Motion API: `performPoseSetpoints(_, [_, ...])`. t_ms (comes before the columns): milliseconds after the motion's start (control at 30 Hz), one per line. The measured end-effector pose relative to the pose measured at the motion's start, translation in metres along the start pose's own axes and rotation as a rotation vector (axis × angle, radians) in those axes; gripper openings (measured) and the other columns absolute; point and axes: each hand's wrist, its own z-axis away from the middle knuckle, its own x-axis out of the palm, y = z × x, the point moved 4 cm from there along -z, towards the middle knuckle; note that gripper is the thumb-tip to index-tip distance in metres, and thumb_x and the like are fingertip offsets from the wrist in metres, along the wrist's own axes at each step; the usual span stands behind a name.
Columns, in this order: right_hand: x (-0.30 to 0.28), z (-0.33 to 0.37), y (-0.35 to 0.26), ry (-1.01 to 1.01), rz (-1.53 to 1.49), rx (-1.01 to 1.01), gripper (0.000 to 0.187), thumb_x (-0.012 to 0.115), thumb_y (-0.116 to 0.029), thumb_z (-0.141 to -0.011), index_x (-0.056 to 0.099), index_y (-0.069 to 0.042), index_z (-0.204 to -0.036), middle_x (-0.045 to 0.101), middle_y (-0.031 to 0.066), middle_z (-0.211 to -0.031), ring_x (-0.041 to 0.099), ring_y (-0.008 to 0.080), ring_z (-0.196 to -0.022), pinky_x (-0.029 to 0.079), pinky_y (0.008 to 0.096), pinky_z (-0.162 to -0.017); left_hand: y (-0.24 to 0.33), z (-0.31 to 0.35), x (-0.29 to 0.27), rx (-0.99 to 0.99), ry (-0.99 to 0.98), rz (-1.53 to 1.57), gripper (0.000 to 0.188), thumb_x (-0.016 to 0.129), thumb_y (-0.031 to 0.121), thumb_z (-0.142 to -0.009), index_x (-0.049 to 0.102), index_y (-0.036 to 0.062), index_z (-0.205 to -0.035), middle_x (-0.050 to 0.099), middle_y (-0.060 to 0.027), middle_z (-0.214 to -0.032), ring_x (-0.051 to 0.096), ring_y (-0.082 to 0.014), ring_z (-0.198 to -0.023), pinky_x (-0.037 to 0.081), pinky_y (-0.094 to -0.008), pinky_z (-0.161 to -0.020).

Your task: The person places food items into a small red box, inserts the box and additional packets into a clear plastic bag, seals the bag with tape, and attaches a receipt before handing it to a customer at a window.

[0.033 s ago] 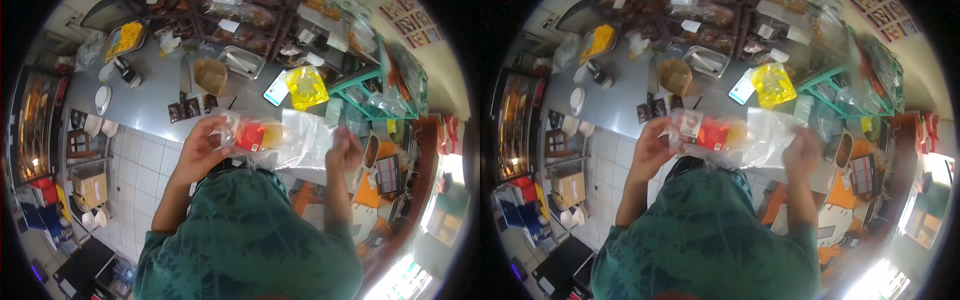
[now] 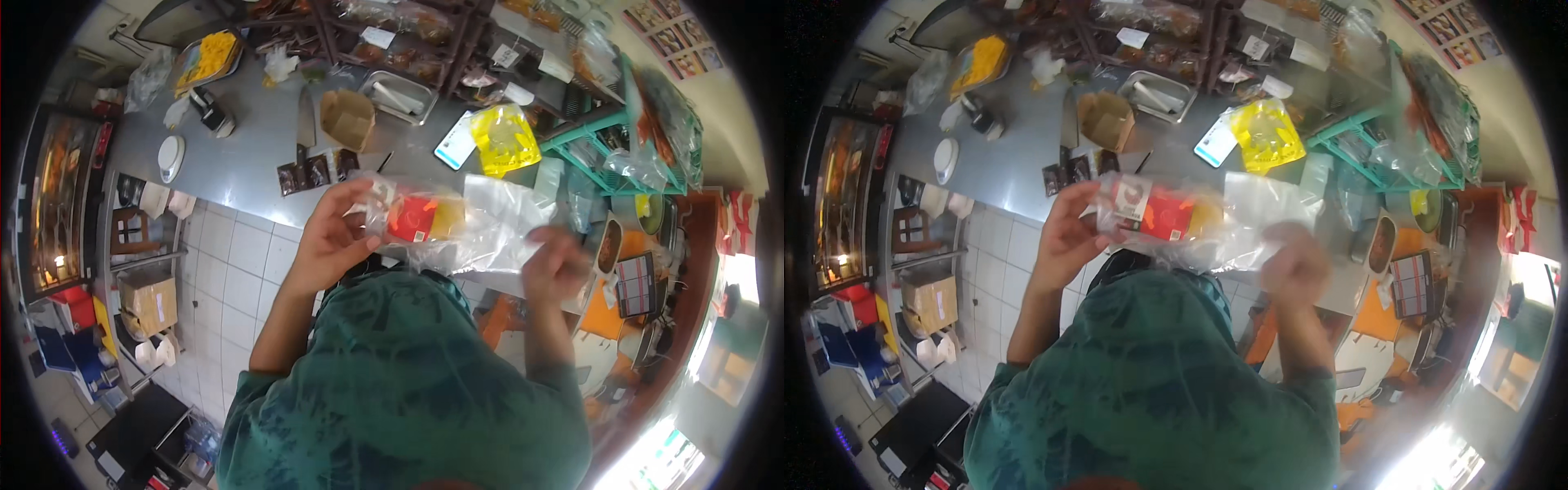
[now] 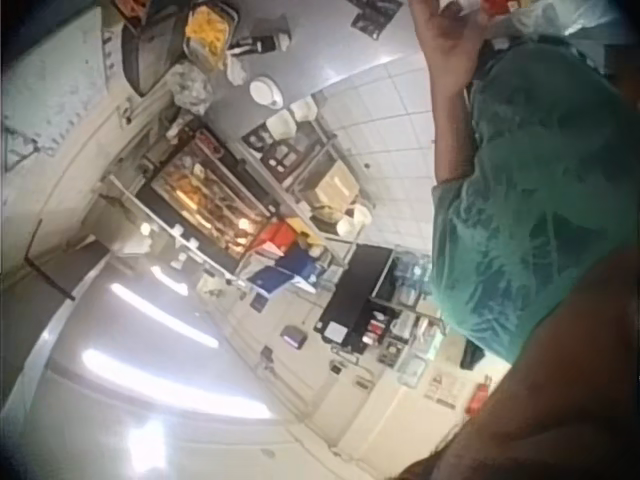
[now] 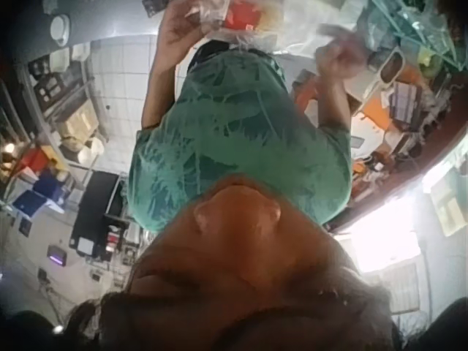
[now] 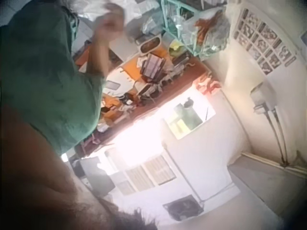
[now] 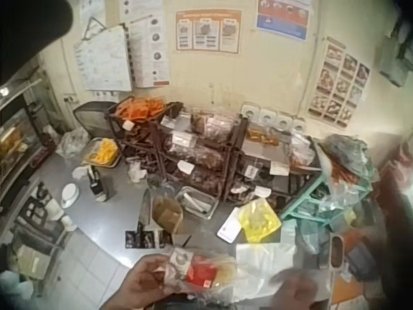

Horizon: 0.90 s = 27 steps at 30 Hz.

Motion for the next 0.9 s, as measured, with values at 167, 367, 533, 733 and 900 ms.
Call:
performPoseSetpoints(167, [0.133, 0.019, -0.062, -0.597, 0.088, -0.516, 0.021, 0.069, -0.014, -0.082, 0.068, -0.008, -0.103, 0.069, 0.0075, -0.095, 0.068, 0.0256, -0.086, 0.055, 0.0372, -0.073, -0.003, -0.001, -0.016, 0.002, -0.164, 0.178, 0.068, 0.068, -0.007, -0.085, 0.038, 0.0033, -0.145, 0.057, -0.0106, -0.128, 0.061, -0.0177, -0.108, 0.054, -0.0309, -0.088])
performPoseSetpoints(367, [0.205, 0.031, -0.008, -0.863, 0.428, -0.055, 0.024, 0.064, -0.022, -0.088, 0.067, -0.004, -0.104, 0.069, 0.0131, -0.104, 0.068, 0.0287, -0.098, 0.056, 0.0386, -0.081, -0.002, -0.005, -0.021, 0.012, -0.013, -0.447, 0.056, 0.069, -0.003, -0.086, 0.049, 0.0010, -0.138, 0.060, -0.0066, -0.113, 0.060, -0.0096, -0.090, 0.048, -0.0224, -0.079])
performPoseSetpoints(533, [0.094, 0.020, -0.032, -1.381, 0.533, -0.027, 0.046, 0.067, -0.045, -0.088, 0.069, 0.000, -0.095, 0.070, 0.0132, -0.096, 0.066, 0.0323, -0.098, 0.053, 0.0424, -0.088, 0.007, -0.021, -0.039, -0.078, -0.045, -0.771, 0.039, 0.061, -0.001, -0.093, 0.057, 0.0052, -0.132, 0.057, -0.0008, -0.079, 0.050, -0.0057, -0.063, 0.040, -0.0236, -0.056])
performPoseSetpoints(733, [0.038, 0.016, -0.023, -1.268, 0.680, -0.549, 0.029, 0.070, -0.031, -0.086, 0.068, -0.002, -0.088, 0.069, 0.0104, -0.102, 0.064, 0.0287, -0.105, 0.053, 0.0408, -0.085, 0.028, -0.044, -0.030, -0.116, -0.123, -0.628, 0.031, 0.052, 0.001, -0.098, 0.058, 0.0027, -0.129, 0.057, -0.0020, -0.079, 0.053, -0.0080, -0.065, 0.045, -0.0241, -0.059])
performPoseSetpoints(900, [-0.005, -0.063, -0.083, -0.881, 0.481, -0.312, 0.015, 0.067, -0.017, -0.087, 0.065, -0.002, -0.089, 0.066, 0.0109, -0.101, 0.064, 0.0318, -0.097, 0.052, 0.0409, -0.082, 0.053, -0.052, -0.031, 0.101, -0.066, -0.282, 0.038, 0.057, -0.006, -0.093, 0.055, 0.0009, -0.131, 0.061, -0.0044, -0.099, 0.063, -0.0119, -0.085, 0.054, -0.0266, -0.077])
